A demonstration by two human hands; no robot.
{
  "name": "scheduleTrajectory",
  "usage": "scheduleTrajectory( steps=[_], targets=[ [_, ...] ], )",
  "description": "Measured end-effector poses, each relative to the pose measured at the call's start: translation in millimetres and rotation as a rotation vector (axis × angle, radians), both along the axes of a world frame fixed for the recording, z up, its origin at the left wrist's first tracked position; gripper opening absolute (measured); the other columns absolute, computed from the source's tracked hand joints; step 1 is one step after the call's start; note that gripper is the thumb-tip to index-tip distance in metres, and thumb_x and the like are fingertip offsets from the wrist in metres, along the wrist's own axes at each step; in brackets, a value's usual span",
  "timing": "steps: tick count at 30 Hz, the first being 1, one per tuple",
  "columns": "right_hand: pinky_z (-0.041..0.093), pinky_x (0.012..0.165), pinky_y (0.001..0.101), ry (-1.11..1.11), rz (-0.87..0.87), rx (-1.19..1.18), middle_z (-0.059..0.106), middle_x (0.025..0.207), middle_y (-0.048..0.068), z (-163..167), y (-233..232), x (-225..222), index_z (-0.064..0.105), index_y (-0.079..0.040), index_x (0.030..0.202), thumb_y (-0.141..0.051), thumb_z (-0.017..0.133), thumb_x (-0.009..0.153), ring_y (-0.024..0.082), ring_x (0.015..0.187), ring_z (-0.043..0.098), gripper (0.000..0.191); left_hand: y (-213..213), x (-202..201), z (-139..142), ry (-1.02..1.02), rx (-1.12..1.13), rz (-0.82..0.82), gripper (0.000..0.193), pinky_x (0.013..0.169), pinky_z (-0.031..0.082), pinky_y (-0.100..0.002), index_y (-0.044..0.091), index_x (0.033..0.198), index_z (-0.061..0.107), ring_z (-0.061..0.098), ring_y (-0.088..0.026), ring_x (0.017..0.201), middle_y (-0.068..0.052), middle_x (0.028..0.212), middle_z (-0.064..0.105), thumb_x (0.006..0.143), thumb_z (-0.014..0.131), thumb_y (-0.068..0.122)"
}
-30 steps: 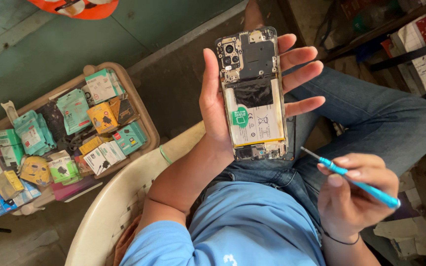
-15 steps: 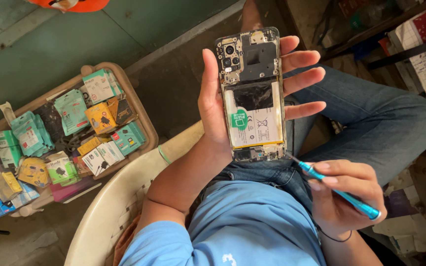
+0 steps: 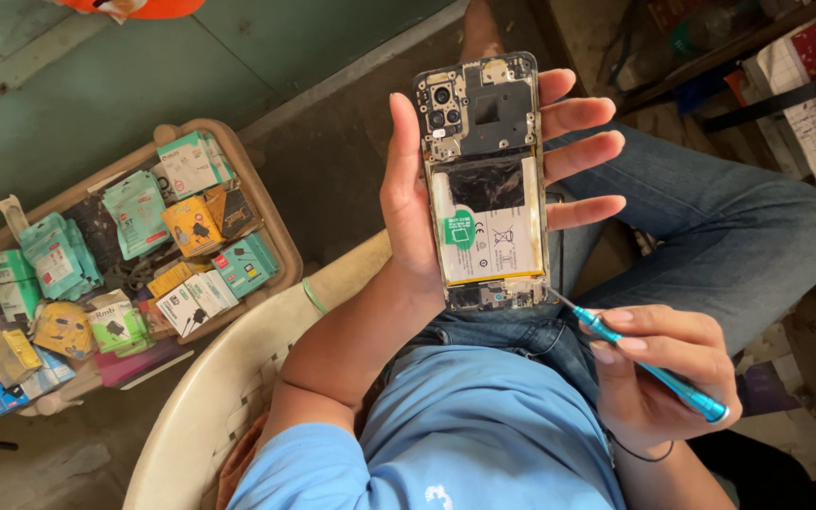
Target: The person sits with a disassembled smartphone on their lap and repairs it using a teal-handled screwdriver and pry tool. They pry at the phone's edge, remove the back cover, and work the screwdriver around the exposed battery and internal components, holding the open phone up in one hand while working with the other.
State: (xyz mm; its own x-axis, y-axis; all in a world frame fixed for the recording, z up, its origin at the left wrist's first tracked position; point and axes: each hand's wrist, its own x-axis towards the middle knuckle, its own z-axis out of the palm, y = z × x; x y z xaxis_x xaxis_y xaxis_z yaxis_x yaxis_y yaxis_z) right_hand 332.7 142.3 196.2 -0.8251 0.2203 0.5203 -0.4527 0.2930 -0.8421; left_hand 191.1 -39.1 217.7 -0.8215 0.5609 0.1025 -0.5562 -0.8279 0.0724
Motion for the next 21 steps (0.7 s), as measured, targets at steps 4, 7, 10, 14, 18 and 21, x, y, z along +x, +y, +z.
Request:
scheduleTrajectory(
  steps=[4, 7, 10, 14, 18, 21],
  targets=[
    [0.066, 0.076, 0.0302, 0.117, -0.010, -0.082, 0.064, 0.103, 0.015, -1, -4, -7, 0.056, -0.002, 0.104, -0.007, 0.074, 0.095, 0.022, 0.088, 0.075, 0.020, -1, 3, 1, -0.031, 0.003, 0.001, 0.106, 0.118, 0.036, -0.069, 0.000, 0.160, 0.027, 0.041, -0.040, 0.145, -0.028, 0.156, 0.037, 0.096, 0.026, 0.083],
    [0.068, 0.076, 0.0325, 0.226, 0.028, -0.161, 0.062, 0.102, 0.012, -3, -6, -15, 0.058, -0.002, 0.105, -0.017, 0.071, 0.099, 0.022, 0.084, 0.073, 0.021, -1, 4, 2, -0.056, -0.020, 0.005, 0.106, 0.118, 0.037, -0.069, -0.001, 0.161, 0.027, 0.041, -0.041, 0.145, -0.028, 0.157, 0.037, 0.096, 0.025, 0.083],
    [0.068, 0.079, 0.0329, 0.272, 0.083, -0.186, 0.061, 0.103, 0.010, -1, -6, -20, 0.061, -0.002, 0.107, -0.023, 0.070, 0.103, 0.022, 0.084, 0.071, 0.024, -2, 4, 2, -0.063, -0.039, 0.008, 0.106, 0.118, 0.037, -0.069, -0.002, 0.160, 0.027, 0.041, -0.041, 0.144, -0.028, 0.156, 0.038, 0.096, 0.025, 0.083],
    [0.068, 0.079, 0.0369, 0.208, 0.103, -0.139, 0.060, 0.098, 0.011, 6, -4, -19, 0.061, -0.001, 0.103, -0.020, 0.071, 0.099, 0.023, 0.085, 0.070, 0.022, 0, 2, 2, -0.058, -0.035, 0.012, 0.106, 0.117, 0.037, -0.069, -0.002, 0.160, 0.027, 0.041, -0.042, 0.144, -0.028, 0.156, 0.038, 0.096, 0.024, 0.083],
    [0.068, 0.084, 0.0398, 0.143, 0.212, 0.080, 0.064, 0.098, 0.013, 16, 2, -16, 0.065, -0.002, 0.102, -0.015, 0.073, 0.097, 0.026, 0.087, 0.072, 0.017, 1, 2, 2, -0.072, -0.034, 0.025, 0.105, 0.117, 0.036, -0.069, -0.002, 0.159, 0.027, 0.041, -0.041, 0.143, -0.028, 0.155, 0.038, 0.097, 0.024, 0.083],
    [0.067, 0.083, 0.0431, 0.184, 0.239, 0.177, 0.065, 0.094, 0.015, 16, 1, -20, 0.067, 0.000, 0.096, -0.011, 0.075, 0.090, 0.028, 0.086, 0.072, 0.014, 2, 3, 2, -0.099, -0.049, 0.034, 0.105, 0.117, 0.035, -0.069, -0.002, 0.159, 0.027, 0.040, -0.041, 0.143, -0.028, 0.155, 0.037, 0.097, 0.024, 0.083]
  ],
)
